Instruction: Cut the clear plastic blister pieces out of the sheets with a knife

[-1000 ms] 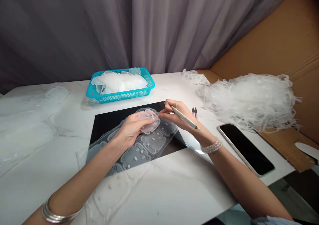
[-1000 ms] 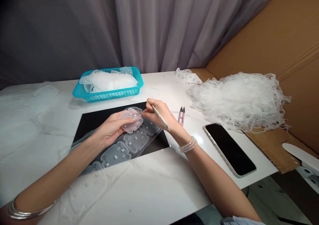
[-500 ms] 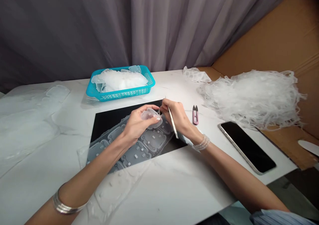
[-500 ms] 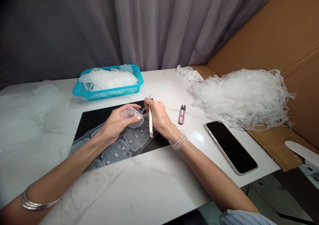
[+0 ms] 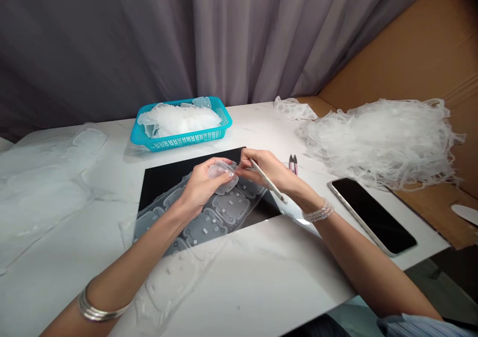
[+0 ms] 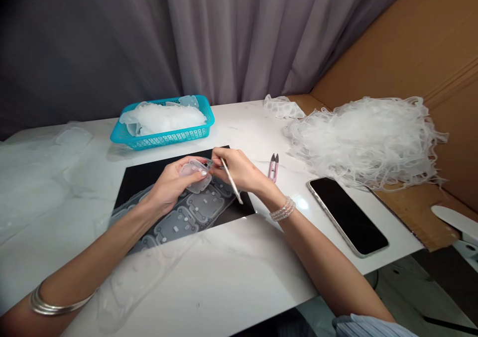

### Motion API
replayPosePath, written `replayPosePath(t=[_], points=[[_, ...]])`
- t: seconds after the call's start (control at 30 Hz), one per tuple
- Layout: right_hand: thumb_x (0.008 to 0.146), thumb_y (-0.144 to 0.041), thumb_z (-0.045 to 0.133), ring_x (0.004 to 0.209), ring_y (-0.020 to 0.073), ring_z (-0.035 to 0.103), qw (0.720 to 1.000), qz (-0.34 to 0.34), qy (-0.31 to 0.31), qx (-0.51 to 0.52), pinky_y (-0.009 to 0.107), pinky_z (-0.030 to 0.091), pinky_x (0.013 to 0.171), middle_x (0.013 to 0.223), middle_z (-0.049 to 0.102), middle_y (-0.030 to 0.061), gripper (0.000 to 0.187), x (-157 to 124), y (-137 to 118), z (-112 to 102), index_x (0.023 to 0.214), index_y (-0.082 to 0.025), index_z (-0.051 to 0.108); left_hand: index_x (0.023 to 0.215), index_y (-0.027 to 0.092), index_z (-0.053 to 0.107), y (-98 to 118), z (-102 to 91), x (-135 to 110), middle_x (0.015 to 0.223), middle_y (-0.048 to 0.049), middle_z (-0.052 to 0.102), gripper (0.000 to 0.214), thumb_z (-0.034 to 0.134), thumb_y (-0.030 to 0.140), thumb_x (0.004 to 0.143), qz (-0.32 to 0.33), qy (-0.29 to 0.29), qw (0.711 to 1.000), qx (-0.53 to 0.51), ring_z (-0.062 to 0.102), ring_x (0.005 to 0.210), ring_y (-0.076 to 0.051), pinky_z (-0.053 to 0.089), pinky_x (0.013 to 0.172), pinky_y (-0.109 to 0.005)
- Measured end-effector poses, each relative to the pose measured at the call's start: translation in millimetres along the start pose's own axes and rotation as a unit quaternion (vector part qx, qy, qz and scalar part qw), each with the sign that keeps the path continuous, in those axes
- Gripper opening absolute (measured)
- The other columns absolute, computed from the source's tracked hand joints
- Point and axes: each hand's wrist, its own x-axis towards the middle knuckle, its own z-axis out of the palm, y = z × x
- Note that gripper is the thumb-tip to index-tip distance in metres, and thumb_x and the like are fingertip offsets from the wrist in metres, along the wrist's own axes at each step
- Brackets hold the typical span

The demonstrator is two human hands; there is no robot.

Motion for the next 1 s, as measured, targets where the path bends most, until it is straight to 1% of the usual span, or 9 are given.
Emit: replayPosePath(t=[0.2, 0.3, 0.4, 0.5, 0.6, 0.7, 0.77, 0.83, 1.0], points=[[0.079, -0.013, 0.048, 0.063, 0.0107, 0.025, 0.998, -0.044, -0.003, -0.051, 0.025, 0.024, 0.058, 0.062, 0.034, -0.007, 0.024, -4, -5, 5, 0.068, -0.022, 0.028, 0.104, 0.017, 0.068, 0, 0.4, 1, 0.087, -0.0025, 0.071, 0.039, 0.083, 0.024, 0.069, 0.015, -0.017, 1.0, -0.007, 0.065, 0.077, -0.015, 0.05, 0.073, -0.024], [0.076, -0.013, 0.048, 0.06, 0.0107, 0.027, 0.996, -0.021, 0.01, -0.084, 0.025, 0.025, 0.057, 0.059, 0.036, -0.0073, 0.02, -2, 1, 10, 0.068, -0.022, 0.032, 0.113, 0.02, 0.063, 8, 5.9, -4, 0.083, -0.0002, 0.07, 0.046, 0.083, 0.023, 0.072, 0.037, -0.07, 0.997, -0.014, 0.063, 0.073, -0.013, 0.049, 0.069, -0.023], [0.076, -0.014, 0.049, 0.06, 0.012, 0.038, 0.992, 0.018, 0.067, -0.108, 0.025, 0.03, 0.06, 0.059, 0.043, -0.0054, 0.02, 3, 19, 9, 0.067, -0.023, 0.033, 0.125, 0.023, 0.057, 17, 11.0, -9, 0.082, 0.0004, 0.071, 0.056, 0.082, 0.025, 0.075, 0.06, -0.1, 0.993, -0.015, 0.065, 0.074, -0.014, 0.049, 0.071, -0.023], [0.079, -0.017, 0.053, 0.07, 0.017, 0.056, 0.985, 0.027, 0.136, -0.098, 0.028, 0.036, 0.068, 0.07, 0.056, -0.0013, 0.022, 5, 25, 0, 0.071, -0.023, 0.034, 0.127, 0.023, 0.059, 19, 11.2, -12, 0.091, -0.0035, 0.075, 0.054, 0.081, 0.029, 0.079, 0.061, -0.074, 0.995, -0.035, 0.068, 0.085, -0.016, 0.051, 0.078, -0.024], [0.084, -0.021, 0.057, 0.083, 0.022, 0.066, 0.985, 0.016, 0.168, -0.031, 0.03, 0.04, 0.072, 0.078, 0.062, 0.001, 0.025, 0, 6, -9, 0.074, -0.024, 0.034, 0.108, 0.019, 0.071, 16, 8.6, -15, 0.102, -0.0064, 0.074, 0.032, 0.08, 0.035, 0.081, 0.058, -0.044, 0.996, -0.046, 0.067, 0.091, -0.016, 0.05, 0.08, -0.023], [0.088, -0.026, 0.062, 0.082, 0.0226, 0.07, 0.987, 0.004, 0.14, 0.076, 0.03, 0.044, 0.068, 0.073, 0.064, 0.0007, 0.034, -11, -24, -11, 0.071, -0.025, 0.032, 0.093, 0.019, 0.076, 18, 7.3, -20, 0.1, -0.0033, 0.072, 0.02, 0.081, 0.034, 0.08, 0.061, -0.015, 0.995, -0.083, 0.065, 0.087, -0.012, 0.05, 0.075, -0.019], [0.086, -0.03, 0.069, 0.081, 0.0221, 0.071, 0.983, -0.012, 0.13, 0.127, 0.03, 0.046, 0.067, 0.075, 0.069, 0.002, 0.041, -17, -40, -8, 0.069, -0.025, 0.032, 0.092, 0.021, 0.077, 23, 7.9, -24, 0.091, -0.0014, 0.072, 0.017, 0.082, 0.031, 0.079, 0.055, -0.014, 0.99, -0.131, 0.064, 0.082, -0.011, 0.05, 0.072, -0.019], [0.085, -0.032, 0.074, 0.08, 0.0214, 0.071, 0.976, -0.027, 0.153, 0.153, 0.031, 0.048, 0.068, 0.078, 0.073, 0.0034, 0.046, -20, -48, -5, 0.067, -0.025, 0.031, 0.092, 0.021, 0.077, 28, 9.5, -28, 0.087, -0.0009, 0.071, 0.015, 0.082, 0.028, 0.079, 0.043, -0.022, 0.983, -0.177, 0.063, 0.08, -0.01, 0.051, 0.071, -0.018], [0.085, -0.033, 0.076, 0.077, 0.021, 0.071, 0.962, -0.068, 0.207, 0.163, 0.034, 0.051, 0.071, 0.077, 0.075, 0.0032, 0.051, -22, -53, 1, 0.064, -0.024, 0.03, 0.088, 0.021, 0.077, 39, 15.5, -34, 0.088, 0.0005, 0.071, 0.009, 0.08, 0.02, 0.079, 0.009, -0.026, 0.962, -0.271, 0.064, 0.079, -0.009, 0.052, 0.072, -0.017]])
